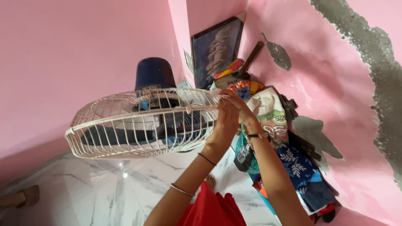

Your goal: The person cleans a standing fan using a white cloth. They wipe the front grill, the motor housing, and the fan blades while rotating the fan head to access different areas.

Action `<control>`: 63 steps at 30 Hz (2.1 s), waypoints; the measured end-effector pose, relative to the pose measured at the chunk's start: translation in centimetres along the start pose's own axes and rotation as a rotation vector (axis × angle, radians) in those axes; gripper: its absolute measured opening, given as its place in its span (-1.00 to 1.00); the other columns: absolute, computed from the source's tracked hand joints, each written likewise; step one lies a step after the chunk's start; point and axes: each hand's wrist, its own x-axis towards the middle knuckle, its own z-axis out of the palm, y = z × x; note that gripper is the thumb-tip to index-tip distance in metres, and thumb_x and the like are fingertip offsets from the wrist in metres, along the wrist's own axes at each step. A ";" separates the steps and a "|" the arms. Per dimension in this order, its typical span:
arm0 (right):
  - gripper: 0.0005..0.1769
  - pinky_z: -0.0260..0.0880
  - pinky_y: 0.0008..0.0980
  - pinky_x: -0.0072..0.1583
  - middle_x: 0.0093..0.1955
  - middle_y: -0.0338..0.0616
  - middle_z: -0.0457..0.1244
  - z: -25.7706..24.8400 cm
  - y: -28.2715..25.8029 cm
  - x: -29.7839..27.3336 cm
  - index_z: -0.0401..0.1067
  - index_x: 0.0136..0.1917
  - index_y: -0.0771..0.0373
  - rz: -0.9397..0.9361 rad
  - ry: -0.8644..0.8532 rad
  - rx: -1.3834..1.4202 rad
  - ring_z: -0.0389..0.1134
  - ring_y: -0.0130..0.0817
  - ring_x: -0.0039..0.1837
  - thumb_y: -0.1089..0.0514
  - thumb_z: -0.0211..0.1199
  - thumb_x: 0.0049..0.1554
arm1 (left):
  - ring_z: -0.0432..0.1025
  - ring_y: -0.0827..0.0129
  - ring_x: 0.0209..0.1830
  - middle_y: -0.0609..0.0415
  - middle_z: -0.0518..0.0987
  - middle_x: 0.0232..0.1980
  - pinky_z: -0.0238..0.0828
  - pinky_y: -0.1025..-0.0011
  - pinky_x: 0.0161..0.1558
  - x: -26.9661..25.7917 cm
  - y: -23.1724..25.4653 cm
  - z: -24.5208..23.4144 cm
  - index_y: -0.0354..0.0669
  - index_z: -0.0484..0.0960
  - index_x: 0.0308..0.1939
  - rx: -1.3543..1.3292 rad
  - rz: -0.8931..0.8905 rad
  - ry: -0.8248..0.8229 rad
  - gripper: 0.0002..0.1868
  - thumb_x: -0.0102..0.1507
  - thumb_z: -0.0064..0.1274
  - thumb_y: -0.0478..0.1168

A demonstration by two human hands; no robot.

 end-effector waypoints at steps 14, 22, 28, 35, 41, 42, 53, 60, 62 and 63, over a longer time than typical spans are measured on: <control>-0.49 0.44 -0.42 0.06 0.25 -0.16 0.23 5.5 -4.4 -10.2 0.28 0.27 0.28 -0.092 0.535 0.119 0.33 -0.37 0.08 0.38 0.13 0.01 | 0.09 -0.13 0.49 -0.25 0.32 0.43 -0.27 -0.11 0.46 1.1 -0.8 -0.7 -0.36 0.36 0.40 0.015 0.069 -0.216 -0.30 0.28 -0.14 0.04; -0.41 0.24 -0.36 -0.21 0.30 -0.03 0.23 10.5 -7.9 -7.2 0.24 0.39 0.21 -0.140 0.628 0.127 0.16 -0.24 -0.11 0.33 0.15 0.07 | -0.01 -0.07 0.56 -0.07 0.19 0.55 -0.30 -0.34 0.44 -2.4 -6.6 -2.2 -0.07 0.17 0.55 -0.168 -0.172 -0.164 -0.20 0.24 -0.07 0.03; -0.51 0.25 -0.45 0.46 0.49 -0.07 0.17 12.5 -3.6 -6.4 0.20 0.53 0.30 -0.571 0.652 -0.359 0.21 -0.34 0.50 0.19 0.05 0.37 | 0.13 -0.16 0.46 -0.09 0.31 0.43 -0.17 -0.43 0.40 -3.4 -7.0 -1.3 -0.13 0.30 0.47 -0.201 -0.164 -0.083 -0.28 0.25 0.01 0.00; -0.55 0.38 -0.52 -0.08 0.24 -0.13 0.08 16.9 0.1 -9.9 0.15 0.41 0.35 -0.397 0.864 -0.333 0.20 -0.43 0.00 0.14 0.02 0.32 | 0.15 -0.17 0.45 -0.12 0.33 0.40 -0.15 -0.43 0.39 -3.3 -7.0 -1.4 -0.18 0.31 0.45 -0.222 -0.148 -0.056 -0.28 0.24 0.03 0.00; -0.58 0.32 -0.35 0.18 0.25 -0.03 0.06 17.5 0.9 -9.9 0.18 0.41 0.39 -0.482 0.946 -0.550 0.17 -0.30 0.17 0.15 0.00 0.35 | 0.16 -0.16 0.44 -0.13 0.35 0.37 -0.13 -0.42 0.38 -3.2 -6.7 -1.2 -0.19 0.33 0.43 -0.205 -0.150 -0.024 -0.28 0.23 0.01 0.01; -0.58 0.30 -0.30 0.24 0.26 -0.02 0.08 16.6 0.1 -9.3 0.21 0.40 0.40 -0.516 0.958 -0.610 0.18 -0.25 0.24 0.17 -0.01 0.33 | 0.16 -0.15 0.44 -0.12 0.35 0.38 -0.13 -0.41 0.38 -3.2 -6.6 -1.1 -0.19 0.34 0.42 -0.194 -0.147 -0.021 -0.29 0.22 0.00 0.01; -0.60 0.23 -0.24 0.38 0.28 -0.02 0.18 9.3 -3.5 -5.1 0.29 0.37 0.36 -0.419 0.777 -0.638 0.23 -0.19 0.31 0.29 0.02 0.28 | 0.15 -0.15 0.47 -0.16 0.36 0.36 -0.16 -0.38 0.44 -2.7 -6.4 -0.4 -0.19 0.34 0.44 -0.212 -0.171 0.022 -0.33 0.28 -0.01 0.00; -0.59 0.13 -0.18 0.46 0.33 0.08 0.11 16.1 0.3 -10.0 0.22 0.38 0.40 -0.480 0.938 -0.766 0.17 -0.07 0.39 0.34 -0.01 0.27 | 0.11 -0.20 0.46 -0.16 0.33 0.39 -0.22 -0.41 0.40 -3.2 -6.3 -0.9 -0.12 0.29 0.49 -0.241 -0.132 -0.029 -0.26 0.24 0.01 0.01; -0.60 0.12 -0.16 0.46 0.31 0.10 0.13 16.4 0.2 -10.5 0.22 0.37 0.41 -0.455 0.940 -0.807 0.17 -0.04 0.38 0.34 0.01 0.27 | 0.10 -0.21 0.48 -0.16 0.32 0.41 -0.23 -0.42 0.41 -3.3 -6.5 -0.8 -0.11 0.28 0.48 -0.227 -0.134 -0.020 -0.26 0.25 0.01 0.02; -0.61 0.12 -0.14 0.46 0.31 0.11 0.13 16.5 0.1 -10.6 0.22 0.37 0.41 -0.444 0.939 -0.827 0.18 -0.02 0.38 0.34 0.02 0.27 | 0.09 -0.22 0.48 -0.17 0.31 0.42 -0.24 -0.41 0.41 -3.4 -6.5 -0.9 -0.10 0.27 0.50 -0.239 -0.124 -0.022 -0.25 0.24 0.01 0.02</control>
